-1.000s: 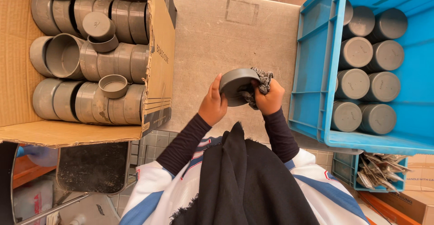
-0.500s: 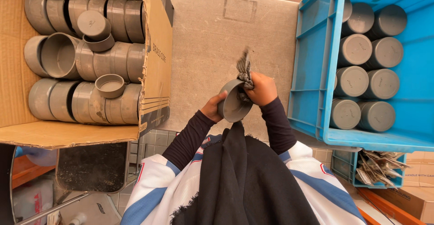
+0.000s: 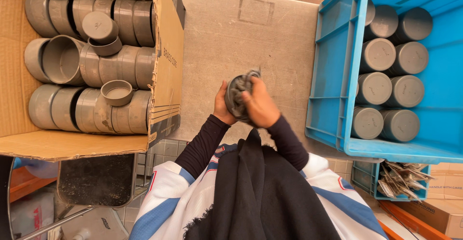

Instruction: The person wipes gray plastic caps with a cloth and moves them from a cardboard box into a blue plastic crate.

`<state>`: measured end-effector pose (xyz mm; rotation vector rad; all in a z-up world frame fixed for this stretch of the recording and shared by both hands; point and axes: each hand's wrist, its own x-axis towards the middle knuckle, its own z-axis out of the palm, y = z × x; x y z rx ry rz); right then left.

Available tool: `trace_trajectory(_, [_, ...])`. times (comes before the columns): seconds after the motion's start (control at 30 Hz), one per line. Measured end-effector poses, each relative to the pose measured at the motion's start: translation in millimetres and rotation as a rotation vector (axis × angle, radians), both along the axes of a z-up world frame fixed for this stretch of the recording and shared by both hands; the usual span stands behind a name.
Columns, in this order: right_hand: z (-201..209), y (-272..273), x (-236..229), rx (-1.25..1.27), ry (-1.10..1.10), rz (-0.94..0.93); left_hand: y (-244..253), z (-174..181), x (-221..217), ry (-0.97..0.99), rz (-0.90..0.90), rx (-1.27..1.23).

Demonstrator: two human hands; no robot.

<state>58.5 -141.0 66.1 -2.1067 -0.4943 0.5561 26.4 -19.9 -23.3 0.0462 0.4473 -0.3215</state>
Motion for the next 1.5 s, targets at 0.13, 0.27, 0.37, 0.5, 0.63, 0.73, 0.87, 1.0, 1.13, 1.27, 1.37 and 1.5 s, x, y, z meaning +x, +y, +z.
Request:
trace_trajectory(0.13, [-0.1,8.2,-16.7,0.194,-0.097,0.07,3.7,-4.7,1.8,-0.034,0.061,0.058])
trace_trajectory(0.27, [-41.1,-7.7,-16.1,-0.046,-0.295,0.389,1.8,-12.8,-7.4,-0.003,-0.004,0.034])
trace_trajectory(0.37, [-56.0,-8.8,-11.1,-0.11,-0.556,0.315,2.1,-16.7,-9.7,-0.007,-0.063,0.054])
trace_trajectory(0.5, [-68.7,-4.4,2.6,-0.372,-0.976,0.111,-2.6,-17.3,-14.0,0.011,-0.069,0.147])
trace_trajectory(0.63, [-83.3,-2.6,6.8,-0.569,-0.887,0.05,13.0,-4.9,-9.6,0.019,-0.035,0.218])
trace_trajectory(0.73, [-73.1,-6.1,8.2,-0.771,-0.252,0.263,14.1,4.5,-6.4,0.025,-0.043,0.326])
trace_trajectory(0.87, [-58.8,-7.2,1.1,-0.43,-0.007,0.289,21.1,26.9,3.3,0.062,-0.064,0.274])
trace_trajectory(1.0, [-41.7,3.0,-8.2,0.068,-0.226,0.144,11.8,41.9,8.7,0.052,-0.019,0.108])
trace_trajectory(1.13, [-37.8,14.9,5.9,-0.072,-0.567,0.099,0.4,23.1,-7.2,0.134,0.0,0.17])
trace_trajectory(1.27, [-41.3,18.3,15.3,-0.114,-1.057,0.037,4.8,12.7,-4.6,0.033,-0.004,0.099])
trace_trajectory(1.37, [-40.5,22.3,-1.1,0.054,-0.822,0.032,15.2,14.3,-3.5,0.015,-0.003,0.119])
trace_trajectory(1.5, [-44.6,8.0,-27.3,0.329,-0.182,0.168,35.2,53.8,0.8,0.052,-0.024,0.236])
